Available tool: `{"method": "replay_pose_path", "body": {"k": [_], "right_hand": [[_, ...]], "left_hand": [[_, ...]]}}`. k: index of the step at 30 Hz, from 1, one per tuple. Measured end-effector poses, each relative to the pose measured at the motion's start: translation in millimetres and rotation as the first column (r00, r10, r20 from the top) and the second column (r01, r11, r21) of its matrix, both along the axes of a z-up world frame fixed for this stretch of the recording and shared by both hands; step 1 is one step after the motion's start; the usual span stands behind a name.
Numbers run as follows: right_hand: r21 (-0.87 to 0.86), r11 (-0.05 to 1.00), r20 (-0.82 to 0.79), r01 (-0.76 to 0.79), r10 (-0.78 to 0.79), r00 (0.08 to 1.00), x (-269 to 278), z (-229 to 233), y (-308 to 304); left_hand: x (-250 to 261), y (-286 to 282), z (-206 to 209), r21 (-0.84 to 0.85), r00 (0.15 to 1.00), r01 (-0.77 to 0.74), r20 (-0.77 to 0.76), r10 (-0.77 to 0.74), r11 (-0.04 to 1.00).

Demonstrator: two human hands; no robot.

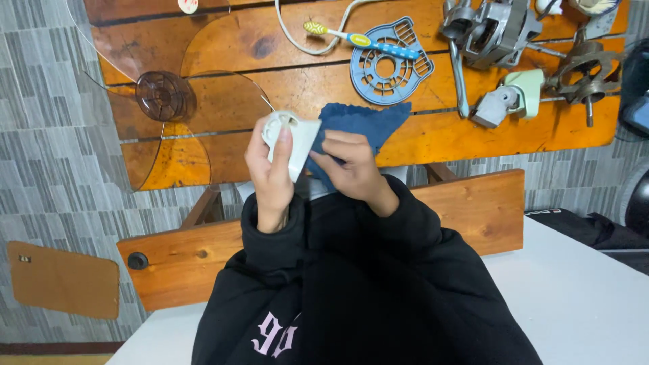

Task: Cleaning a small plastic appliance component using a toothbrush and a cloth

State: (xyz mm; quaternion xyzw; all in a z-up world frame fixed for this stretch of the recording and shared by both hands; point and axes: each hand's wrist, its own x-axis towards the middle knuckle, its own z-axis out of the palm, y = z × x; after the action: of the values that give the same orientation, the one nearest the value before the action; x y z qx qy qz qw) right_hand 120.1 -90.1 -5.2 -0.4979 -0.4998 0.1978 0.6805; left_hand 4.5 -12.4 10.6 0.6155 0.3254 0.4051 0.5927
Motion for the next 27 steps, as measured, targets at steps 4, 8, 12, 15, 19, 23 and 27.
{"method": "replay_pose_path", "body": {"k": [4, 8, 12, 15, 19, 23, 27], "right_hand": [[-0.043, 0.993, -0.222, -0.109, 0.097, 0.97, 0.6, -28.7, -15.5], [0.077, 0.99, 0.292, 0.117, -0.135, 0.947, 3.3, -7.4, -16.2], [0.023, 0.997, 0.103, 0.076, -0.078, 0.992, -4.4, -6.2, -14.9], [-0.124, 0.99, -0.289, -0.07, 0.032, 0.957, -5.4, -27.4, -33.1], [-0.263, 0.957, -0.553, -0.122, -0.046, 0.832, 1.5, -52.4, -40.2], [-0.195, 0.979, -0.316, 0.058, -0.119, 0.941, 0.2, -55.7, -23.6], [0.075, 0.972, 0.415, 0.224, -0.235, 0.879, -0.1, -23.3, -14.9]], "left_hand": [[-1.6, -8.0, 7.8, -0.003, 1.0, -0.016, -0.022, 0.016, 1.0], [-2.3, -10.6, 10.6, 0.014, 0.999, 0.023, -0.045, -0.023, 1.0], [-1.8, -9.7, 15.6, 0.039, 0.999, 0.017, -0.036, -0.015, 0.999], [-3.5, -7.8, -6.5, 0.037, 0.999, 0.041, -0.003, -0.041, 0.998], [3.8, -7.4, -25.3, 0.047, 0.999, 0.033, 0.02, -0.034, 0.998], [8.0, -7.2, -12.8, -0.036, 0.999, 0.01, 0.042, -0.008, 0.999], [-3.2, -0.8, -7.2, -0.091, 0.999, 0.049, 0.01, -0.048, 0.995]]}}
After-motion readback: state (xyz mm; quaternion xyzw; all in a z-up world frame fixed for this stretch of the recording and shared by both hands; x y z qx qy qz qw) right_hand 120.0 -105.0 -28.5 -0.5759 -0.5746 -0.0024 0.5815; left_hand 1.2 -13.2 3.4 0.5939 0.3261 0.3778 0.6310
